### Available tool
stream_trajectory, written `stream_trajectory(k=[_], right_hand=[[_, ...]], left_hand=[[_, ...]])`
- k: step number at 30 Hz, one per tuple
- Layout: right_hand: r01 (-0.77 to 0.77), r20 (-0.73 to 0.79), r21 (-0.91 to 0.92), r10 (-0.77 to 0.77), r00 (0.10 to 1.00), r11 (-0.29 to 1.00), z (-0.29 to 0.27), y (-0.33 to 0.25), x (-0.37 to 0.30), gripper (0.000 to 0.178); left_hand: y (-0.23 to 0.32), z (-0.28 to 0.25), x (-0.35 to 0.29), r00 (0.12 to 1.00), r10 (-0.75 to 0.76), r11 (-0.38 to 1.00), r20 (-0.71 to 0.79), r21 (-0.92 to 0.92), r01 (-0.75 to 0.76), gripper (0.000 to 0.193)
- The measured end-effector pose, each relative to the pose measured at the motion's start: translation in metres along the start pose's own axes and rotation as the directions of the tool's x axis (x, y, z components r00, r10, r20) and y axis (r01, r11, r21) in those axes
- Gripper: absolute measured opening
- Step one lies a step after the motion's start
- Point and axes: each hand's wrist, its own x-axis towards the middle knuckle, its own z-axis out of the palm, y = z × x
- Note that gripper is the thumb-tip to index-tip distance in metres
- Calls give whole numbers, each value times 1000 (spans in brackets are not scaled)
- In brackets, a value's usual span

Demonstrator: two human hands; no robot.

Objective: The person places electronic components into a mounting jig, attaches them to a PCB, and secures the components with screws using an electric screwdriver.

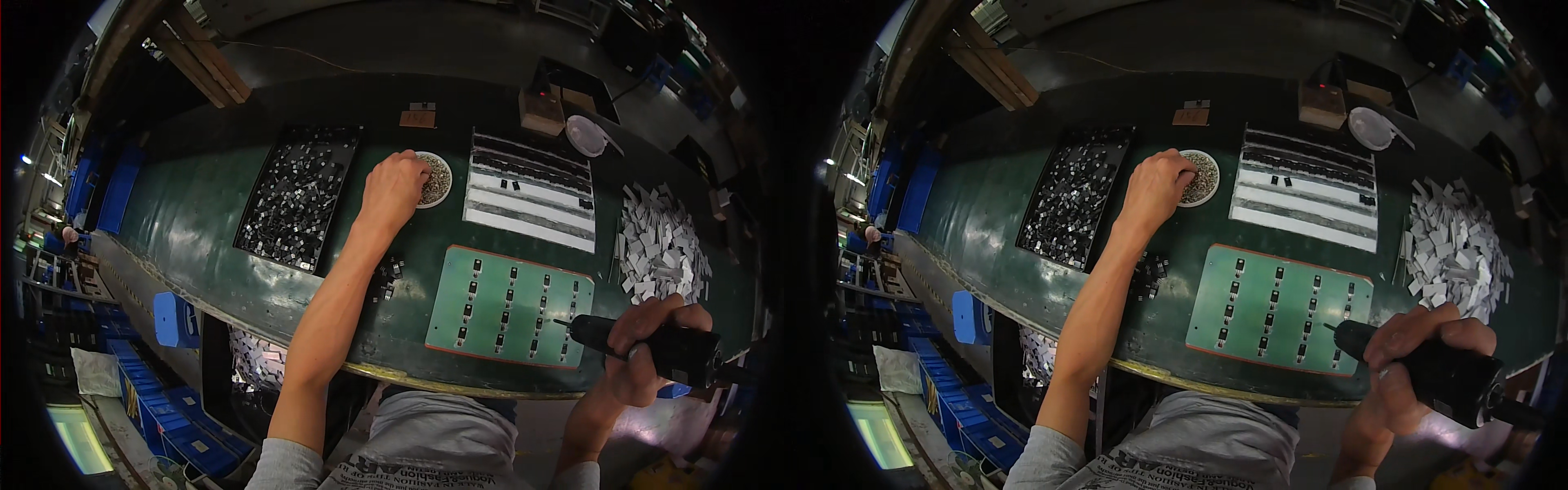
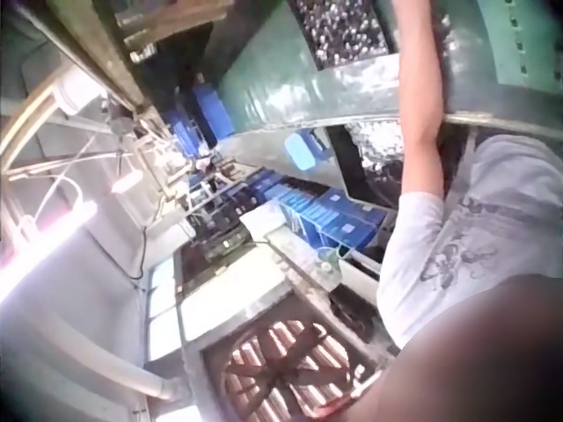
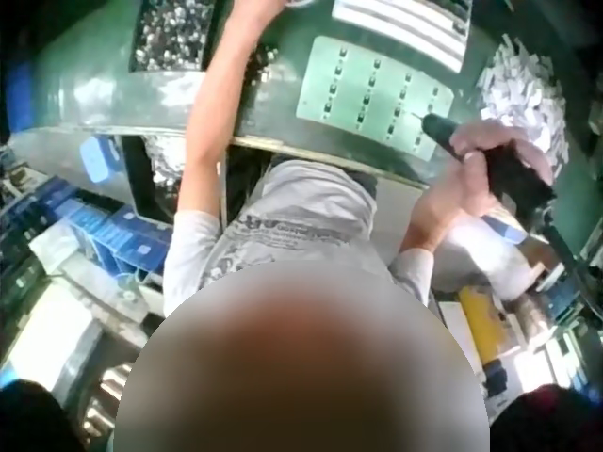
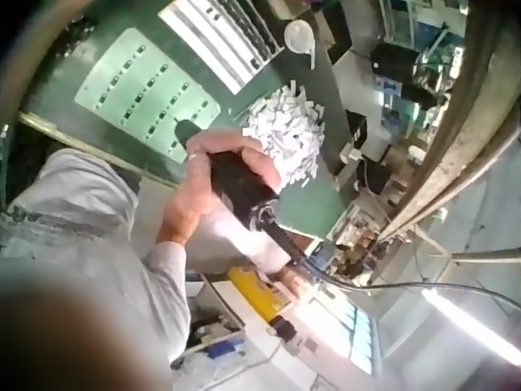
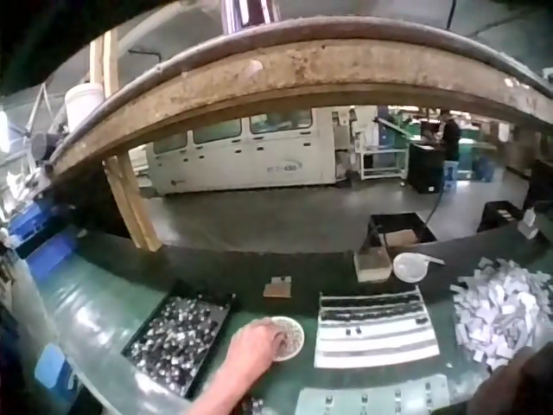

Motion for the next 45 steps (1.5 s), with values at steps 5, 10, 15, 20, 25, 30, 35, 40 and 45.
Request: stream_trajectory(k=[5, 10, 15, 20, 25, 30, 35, 40, 45], right_hand=[[-80, -20, 53, 81, 997, 995, -5, -4, -1, 59], [-82, -62, 68, 86, 994, 994, -1, -3, -1, 58], [-82, -78, 50, 86, 993, 995, -2, -4, -1, 57], [-90, -107, 53, 96, 990, 995, 1, -2, -2, 57], [-95, -107, 39, 99, 989, 995, 2, 0, -2, 57], [-103, -113, 50, 108, 988, 993, 4, 1, -2, 57], [-97, -74, 67, 102, 992, 993, 0, 1, -3, 56], [-94, -69, 72, 99, 993, 993, 0, 1, -2, 56], [-93, -92, 60, 98, 991, 994, 0, 0, -1, 56]], left_hand=[[-2, 0, 2, 998, 28, 999, -60, -39, -30, 10], [0, -7, 1, 1000, -16, 996, -26, -91, 14, 12], [6, -24, 1, 990, -59, 998, 127, 33, 55, 32], [6, -34, -1, 964, -164, 981, 210, 136, 137, 37], [4, -18, 1, 966, -136, 989, 218, 79, 121, 34], [-4, -9, 3, 982, -29, 998, 188, -56, 40, 27], [-4, -7, 4, 990, -20, 998, 136, -52, 28, 16], [-6, -9, 1, 998, 51, 999, 38, 6, -51, 12], [-5, -10, 3, 994, 107, 994, -14, 28, -107, 11]])
